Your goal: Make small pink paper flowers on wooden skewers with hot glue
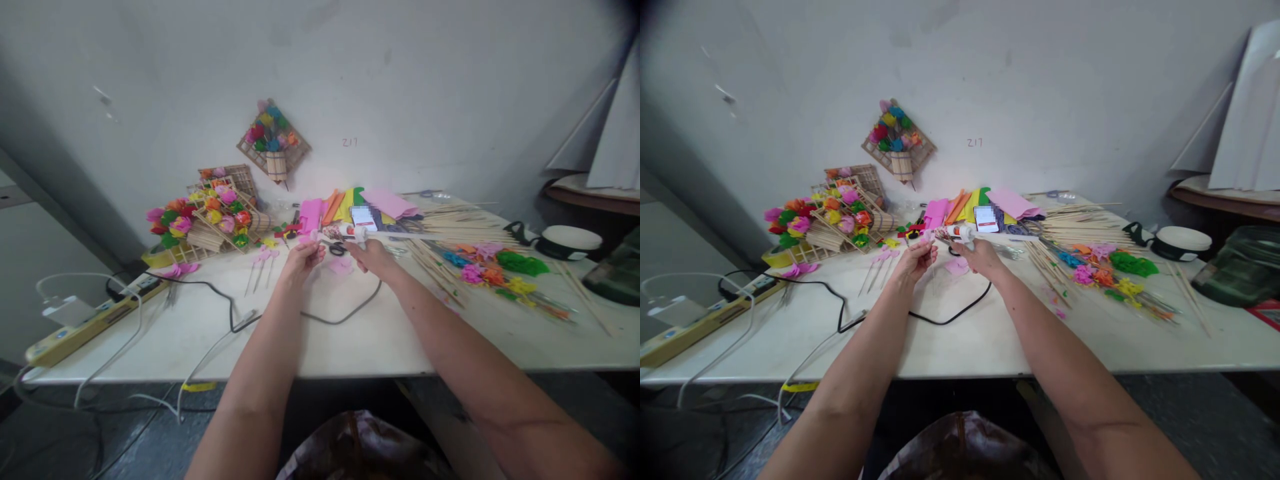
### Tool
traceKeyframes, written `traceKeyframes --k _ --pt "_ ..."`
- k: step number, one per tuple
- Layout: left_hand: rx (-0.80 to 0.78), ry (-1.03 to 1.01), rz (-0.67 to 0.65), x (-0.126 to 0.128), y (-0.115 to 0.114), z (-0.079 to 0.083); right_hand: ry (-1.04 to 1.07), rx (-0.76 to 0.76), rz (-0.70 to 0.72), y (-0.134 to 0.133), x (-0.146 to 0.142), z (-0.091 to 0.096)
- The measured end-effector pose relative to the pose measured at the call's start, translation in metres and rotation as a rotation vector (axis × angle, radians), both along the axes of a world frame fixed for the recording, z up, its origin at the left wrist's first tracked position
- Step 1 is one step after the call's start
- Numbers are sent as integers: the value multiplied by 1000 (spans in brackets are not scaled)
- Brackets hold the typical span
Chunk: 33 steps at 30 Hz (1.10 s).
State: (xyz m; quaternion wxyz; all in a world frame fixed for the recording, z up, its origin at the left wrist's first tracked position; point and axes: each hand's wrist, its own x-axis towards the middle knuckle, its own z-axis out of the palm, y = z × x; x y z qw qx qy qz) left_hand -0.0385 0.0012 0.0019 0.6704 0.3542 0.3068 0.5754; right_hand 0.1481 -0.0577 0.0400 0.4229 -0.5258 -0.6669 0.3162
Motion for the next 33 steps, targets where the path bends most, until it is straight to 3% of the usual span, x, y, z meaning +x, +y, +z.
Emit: traceKeyframes --k 6,33 --pt "22 -7 -8 -1 1 0 14 0 33 5 -1 -7" --pt "9 10 5 -1 -4 5 -65 -5 -27 0 1 3"
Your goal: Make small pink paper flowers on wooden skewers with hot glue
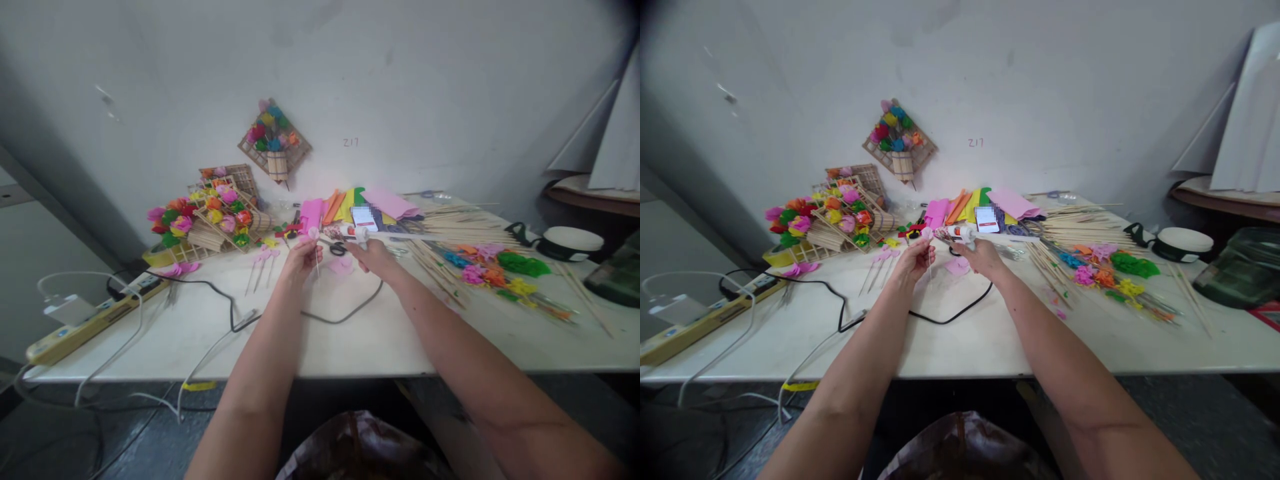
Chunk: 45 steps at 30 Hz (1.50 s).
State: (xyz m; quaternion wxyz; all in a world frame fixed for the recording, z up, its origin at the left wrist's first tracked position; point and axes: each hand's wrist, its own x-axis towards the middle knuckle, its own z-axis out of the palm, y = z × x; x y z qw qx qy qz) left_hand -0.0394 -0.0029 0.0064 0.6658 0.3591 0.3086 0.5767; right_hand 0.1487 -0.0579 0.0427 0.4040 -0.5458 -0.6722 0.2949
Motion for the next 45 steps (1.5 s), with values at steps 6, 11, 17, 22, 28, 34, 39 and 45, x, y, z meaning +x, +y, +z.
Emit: traceKeyframes --k 6,11,17,22,28,34,39,45 --pt "7 -16 -14 1 1 -1 -5 -18 -10 -1 -2 0" --pt "17 -27 -12 1 3 -2 -31 -48 5 -3 -4 2" --pt "4 -20 -9 2 3 -3 -33 -21 -45 -3 -3 3" --pt "9 -24 -32 1 4 -4 -14 12 -31 -4 -2 4" --pt "19 -18 -71 2 4 -3 -13 30 -41 0 -4 0" --pt "22 -3 -71 4 1 -1 -15 57 -42 3 -5 -3" --pt "22 9 -61 4 1 -2 -12 52 -61 1 -5 -1" --pt "6 27 -51 5 1 0 8 41 -57 3 -5 -3"
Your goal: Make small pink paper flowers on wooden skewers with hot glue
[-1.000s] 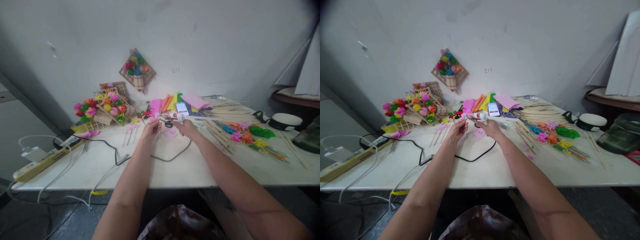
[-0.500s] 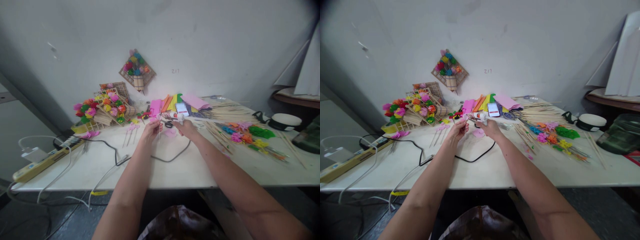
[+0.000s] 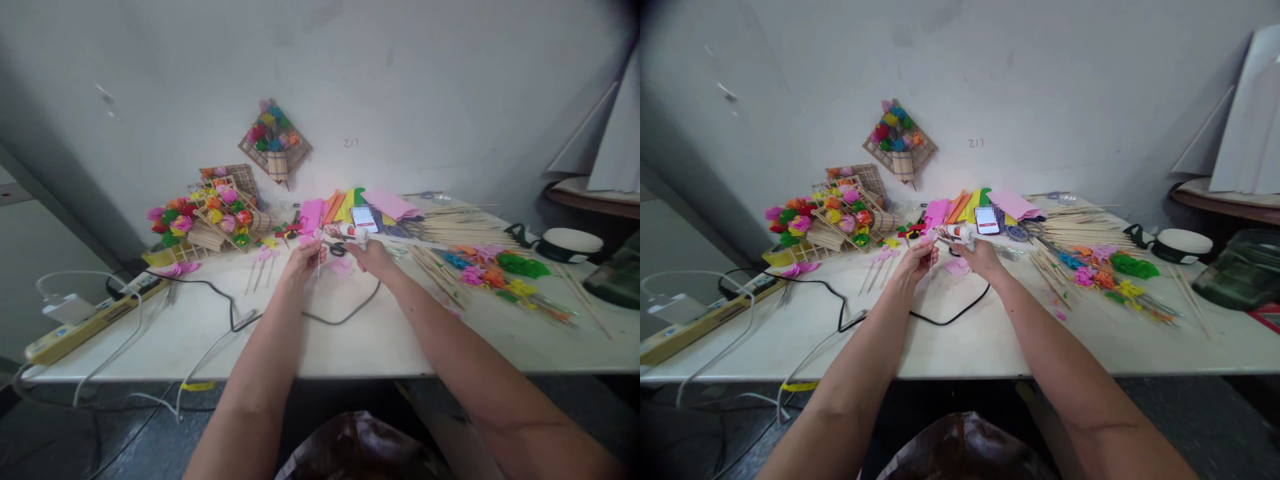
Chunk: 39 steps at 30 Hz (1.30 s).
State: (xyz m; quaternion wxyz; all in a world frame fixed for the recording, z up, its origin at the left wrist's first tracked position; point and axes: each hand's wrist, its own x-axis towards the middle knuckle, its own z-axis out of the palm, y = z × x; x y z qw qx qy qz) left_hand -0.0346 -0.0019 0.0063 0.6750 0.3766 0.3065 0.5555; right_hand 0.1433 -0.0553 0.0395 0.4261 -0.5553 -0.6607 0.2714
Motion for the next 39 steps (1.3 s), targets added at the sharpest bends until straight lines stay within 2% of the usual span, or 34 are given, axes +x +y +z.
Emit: traceKeyframes --k 11,19,39 --pt "26 -17 -33 -1 0 -2 -41 -15 43 -3 -1 2" --pt "-3 -12 32 -1 -2 3 -49 2 100 -3 -1 -1" --pt "-13 -22 38 0 0 -1 -67 38 44 3 -3 -3"
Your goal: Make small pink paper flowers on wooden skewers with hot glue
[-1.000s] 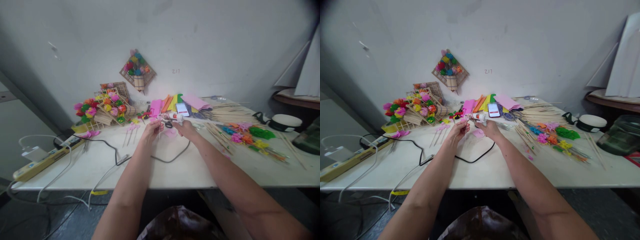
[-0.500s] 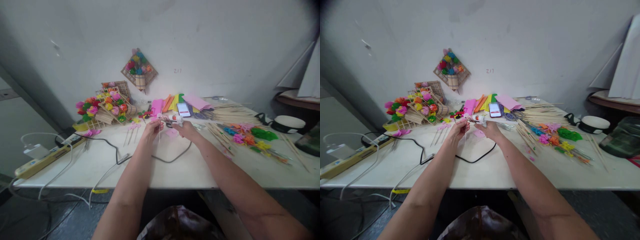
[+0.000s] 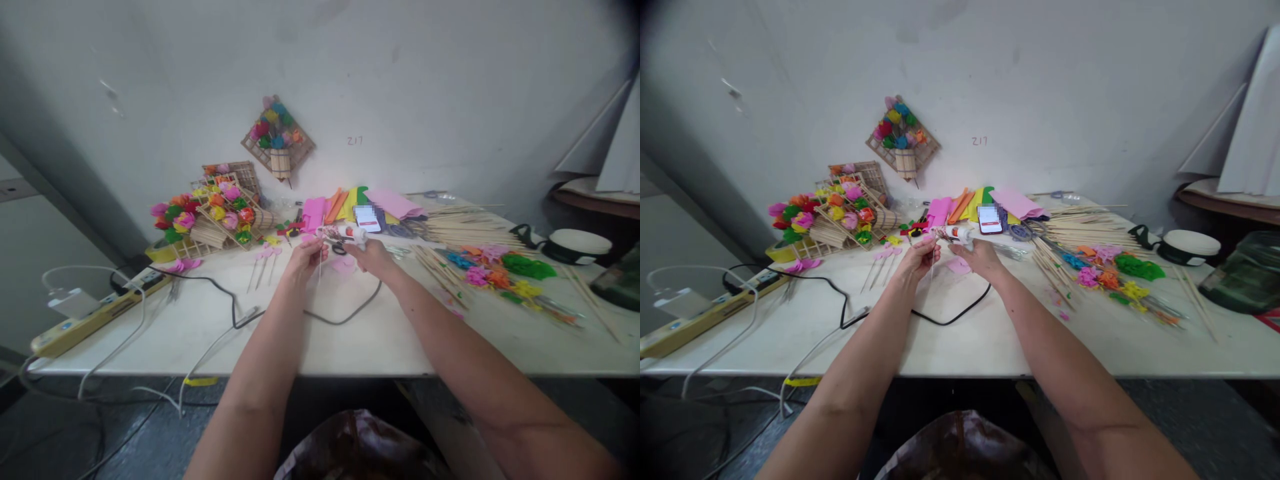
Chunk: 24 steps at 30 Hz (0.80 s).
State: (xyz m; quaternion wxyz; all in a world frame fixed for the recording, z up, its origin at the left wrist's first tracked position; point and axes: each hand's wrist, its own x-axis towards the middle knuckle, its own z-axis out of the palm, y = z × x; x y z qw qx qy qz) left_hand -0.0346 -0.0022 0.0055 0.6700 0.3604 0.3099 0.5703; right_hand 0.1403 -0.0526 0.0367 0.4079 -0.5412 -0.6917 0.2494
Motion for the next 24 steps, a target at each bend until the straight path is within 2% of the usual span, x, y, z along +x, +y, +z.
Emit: traceKeyframes --k 13,24 --pt "-9 -36 24 -3 1 1 -3 -58 28 -6 -2 4" --pt "-18 -42 14 -2 2 1 -4 -36 42 -3 -1 1"
